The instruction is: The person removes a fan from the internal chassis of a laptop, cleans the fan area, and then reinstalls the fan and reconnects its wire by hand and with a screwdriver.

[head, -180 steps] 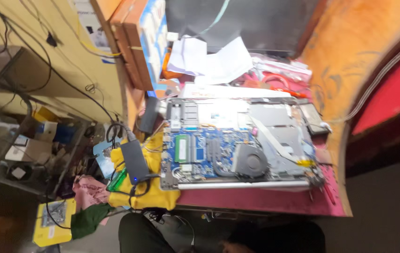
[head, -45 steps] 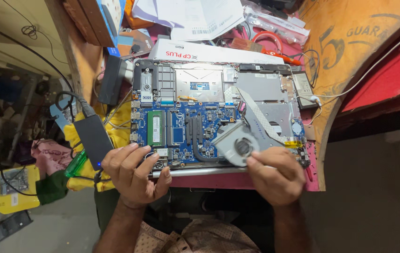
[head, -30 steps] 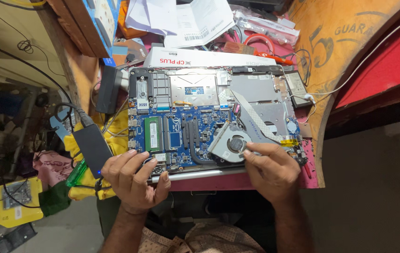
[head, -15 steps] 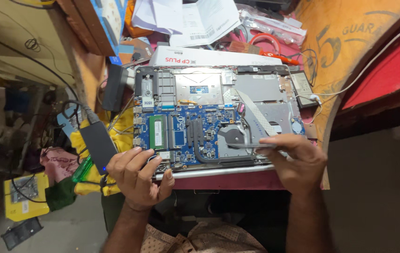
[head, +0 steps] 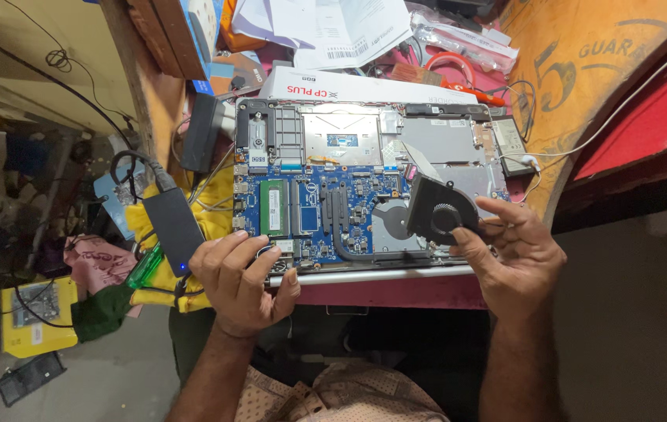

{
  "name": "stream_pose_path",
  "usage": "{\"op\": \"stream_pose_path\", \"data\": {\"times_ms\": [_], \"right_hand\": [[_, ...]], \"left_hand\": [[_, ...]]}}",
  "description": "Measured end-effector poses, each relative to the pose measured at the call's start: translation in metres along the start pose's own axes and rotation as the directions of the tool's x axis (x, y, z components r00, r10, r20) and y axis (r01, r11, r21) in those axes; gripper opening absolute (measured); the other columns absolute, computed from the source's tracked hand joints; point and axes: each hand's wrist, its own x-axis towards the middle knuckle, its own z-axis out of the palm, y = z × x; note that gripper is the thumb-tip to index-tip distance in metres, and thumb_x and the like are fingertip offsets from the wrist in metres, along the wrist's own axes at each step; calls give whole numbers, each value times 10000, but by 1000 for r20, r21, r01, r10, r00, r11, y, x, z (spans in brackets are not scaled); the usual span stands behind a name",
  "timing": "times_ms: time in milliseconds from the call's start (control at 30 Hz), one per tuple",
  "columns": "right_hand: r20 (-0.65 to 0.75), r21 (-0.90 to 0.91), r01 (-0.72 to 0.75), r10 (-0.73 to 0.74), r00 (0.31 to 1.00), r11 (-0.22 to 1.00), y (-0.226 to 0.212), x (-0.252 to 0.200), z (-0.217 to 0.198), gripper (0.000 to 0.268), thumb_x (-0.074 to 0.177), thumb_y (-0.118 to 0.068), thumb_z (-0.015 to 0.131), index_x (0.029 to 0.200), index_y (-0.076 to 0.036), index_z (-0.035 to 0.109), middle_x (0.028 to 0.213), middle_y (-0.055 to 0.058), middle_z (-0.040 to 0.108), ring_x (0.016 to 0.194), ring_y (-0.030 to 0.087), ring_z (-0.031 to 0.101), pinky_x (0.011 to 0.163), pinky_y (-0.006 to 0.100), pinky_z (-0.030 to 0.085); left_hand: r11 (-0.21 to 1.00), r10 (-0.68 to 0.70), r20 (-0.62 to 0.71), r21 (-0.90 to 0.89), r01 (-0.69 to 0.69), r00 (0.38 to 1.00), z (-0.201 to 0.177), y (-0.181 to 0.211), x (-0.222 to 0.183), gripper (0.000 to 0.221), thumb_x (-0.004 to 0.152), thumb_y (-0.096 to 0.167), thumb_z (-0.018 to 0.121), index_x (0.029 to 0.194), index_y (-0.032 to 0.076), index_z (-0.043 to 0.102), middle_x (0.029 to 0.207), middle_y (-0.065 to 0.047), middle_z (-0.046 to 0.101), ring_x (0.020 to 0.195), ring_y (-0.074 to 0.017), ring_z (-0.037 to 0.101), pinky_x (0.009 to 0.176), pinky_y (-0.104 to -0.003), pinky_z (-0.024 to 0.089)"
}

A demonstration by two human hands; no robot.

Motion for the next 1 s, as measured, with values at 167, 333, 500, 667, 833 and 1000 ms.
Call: {"op": "stream_pose_path", "data": {"times_ms": [167, 333, 500, 667, 833, 1000], "right_hand": [[73, -118, 154, -146, 986, 981, -4, 2, -4, 247, 944, 100, 746, 1148, 31, 624, 1109, 207, 734, 1034, 202, 750, 932, 321, 641], [266, -362, 385, -301, 916, 849, -5, 24, -7, 207, 839, 121, 748, 962, -17, 654, 1178, 172, 747, 1109, 247, 748, 962, 335, 594], [390, -358, 446, -302, 870, 820, 6, 34, 1, 183, 804, 97, 795, 858, -19, 664, 1162, 166, 750, 1079, 239, 749, 879, 313, 608], [402, -291, 433, -302, 865, 853, 11, 32, 1, 167, 820, 99, 780, 892, -12, 678, 1193, 176, 730, 1118, 252, 739, 942, 325, 606], [399, -289, 422, -293, 869, 859, 10, 30, 3, 159, 829, 98, 775, 893, -6, 675, 1194, 171, 727, 1122, 253, 737, 946, 322, 608], [304, -334, 415, -320, 897, 846, 9, 25, 5, 181, 835, 112, 781, 924, -17, 691, 1159, 152, 747, 1043, 232, 755, 857, 322, 619]], "left_hand": [[1000, 9, -6, 7, -9, 1000, -1, 0, 0, 301, 1000, 402, 653, 1136, 134, 648, 1166, -42, 634, 1173, -266, 575, 1004, -499, 413], [1000, 11, -16, -2, -11, 1000, -1, -1, 0, 290, 995, 382, 664, 1133, 128, 642, 1168, -49, 635, 1173, -269, 579, 1000, -504, 423], [1000, 5, -10, -9, -5, 1000, -2, 0, 2, 296, 982, 368, 681, 1134, 116, 649, 1167, -59, 637, 1172, -276, 580, 998, -507, 428], [1000, 23, -40, -8, -23, 999, 0, 1, 4, 280, 976, 346, 688, 1122, 110, 650, 1152, -57, 641, 1154, -269, 590, 995, -502, 435], [1000, 28, -26, 9, -28, 999, -2, 1, 5, 277, 978, 339, 672, 1122, 103, 648, 1149, -63, 640, 1147, -279, 592, 996, -503, 433], [999, 32, -37, 39, -31, 999, 2, 2, 5, 287, 973, 358, 640, 1117, 109, 648, 1140, -63, 636, 1134, -278, 595, 986, -504, 433]]}}
